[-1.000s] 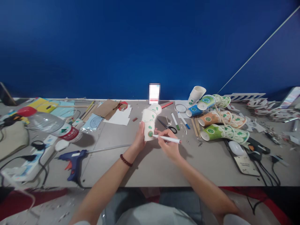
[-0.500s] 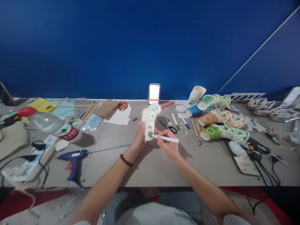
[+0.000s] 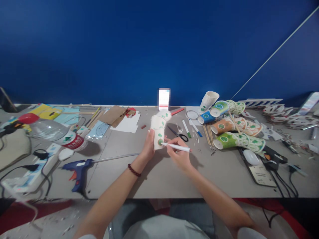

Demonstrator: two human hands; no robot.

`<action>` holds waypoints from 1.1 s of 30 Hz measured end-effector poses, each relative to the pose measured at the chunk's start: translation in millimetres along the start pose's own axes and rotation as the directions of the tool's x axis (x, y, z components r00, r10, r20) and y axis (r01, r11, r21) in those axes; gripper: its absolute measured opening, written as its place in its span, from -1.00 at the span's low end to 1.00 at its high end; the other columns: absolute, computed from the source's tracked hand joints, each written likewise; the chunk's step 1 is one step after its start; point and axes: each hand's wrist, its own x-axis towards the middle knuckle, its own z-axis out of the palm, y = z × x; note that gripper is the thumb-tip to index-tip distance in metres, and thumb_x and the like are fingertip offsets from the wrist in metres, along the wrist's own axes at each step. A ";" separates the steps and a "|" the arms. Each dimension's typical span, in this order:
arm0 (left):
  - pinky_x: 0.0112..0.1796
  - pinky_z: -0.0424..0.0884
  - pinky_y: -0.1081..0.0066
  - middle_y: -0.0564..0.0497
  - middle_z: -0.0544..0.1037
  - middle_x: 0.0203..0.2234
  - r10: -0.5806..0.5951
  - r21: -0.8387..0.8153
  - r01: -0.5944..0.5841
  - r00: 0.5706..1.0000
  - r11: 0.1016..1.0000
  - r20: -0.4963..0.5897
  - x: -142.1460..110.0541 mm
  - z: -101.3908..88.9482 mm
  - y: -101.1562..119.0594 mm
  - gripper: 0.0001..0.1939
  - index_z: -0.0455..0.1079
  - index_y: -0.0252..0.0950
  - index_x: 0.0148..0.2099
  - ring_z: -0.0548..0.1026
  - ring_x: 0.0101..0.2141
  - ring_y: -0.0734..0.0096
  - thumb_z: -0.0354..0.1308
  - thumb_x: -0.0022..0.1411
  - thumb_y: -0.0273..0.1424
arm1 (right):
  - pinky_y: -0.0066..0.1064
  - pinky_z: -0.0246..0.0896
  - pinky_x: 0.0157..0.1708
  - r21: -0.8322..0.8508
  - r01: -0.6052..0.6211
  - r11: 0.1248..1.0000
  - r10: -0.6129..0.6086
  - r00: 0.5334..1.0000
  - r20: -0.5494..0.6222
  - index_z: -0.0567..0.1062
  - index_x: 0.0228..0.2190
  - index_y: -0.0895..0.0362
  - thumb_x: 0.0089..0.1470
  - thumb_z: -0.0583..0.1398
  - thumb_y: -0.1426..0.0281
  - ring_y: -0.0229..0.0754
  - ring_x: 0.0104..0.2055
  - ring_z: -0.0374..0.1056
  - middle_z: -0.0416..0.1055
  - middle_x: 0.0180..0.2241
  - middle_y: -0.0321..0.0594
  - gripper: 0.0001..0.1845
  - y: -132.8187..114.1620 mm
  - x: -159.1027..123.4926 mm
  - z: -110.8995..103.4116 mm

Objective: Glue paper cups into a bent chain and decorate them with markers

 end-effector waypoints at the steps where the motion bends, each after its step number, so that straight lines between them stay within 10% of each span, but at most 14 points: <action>1: -0.39 0.45 0.36 -0.10 0.56 -0.45 0.002 -0.001 -0.002 1.000 1.000 0.005 -0.1 0.2 0.1 -0.39 0.39 -0.36 -0.14 0.55 -0.43 0.28 0.07 0.10 0.13 | -0.32 0.39 -0.33 0.003 0.002 1.000 -0.002 1.000 -0.002 0.39 -0.45 0.06 -0.01 0.22 0.41 0.03 -0.04 0.47 0.57 -0.29 -0.12 -0.93 0.0 0.1 0.2; 33: -0.39 0.44 0.33 -0.10 0.58 -0.43 -0.031 -0.034 0.031 1.000 0.999 0.001 0.4 -1.3 -0.8 -0.35 0.38 -0.36 -0.08 0.55 -0.43 0.27 0.07 0.10 0.14 | -0.16 0.40 -0.11 0.132 -0.061 0.989 0.057 0.998 0.037 0.36 -0.44 0.04 0.05 0.24 0.30 0.04 0.00 0.45 0.55 -0.33 -0.16 -0.86 2.8 -0.4 -2.3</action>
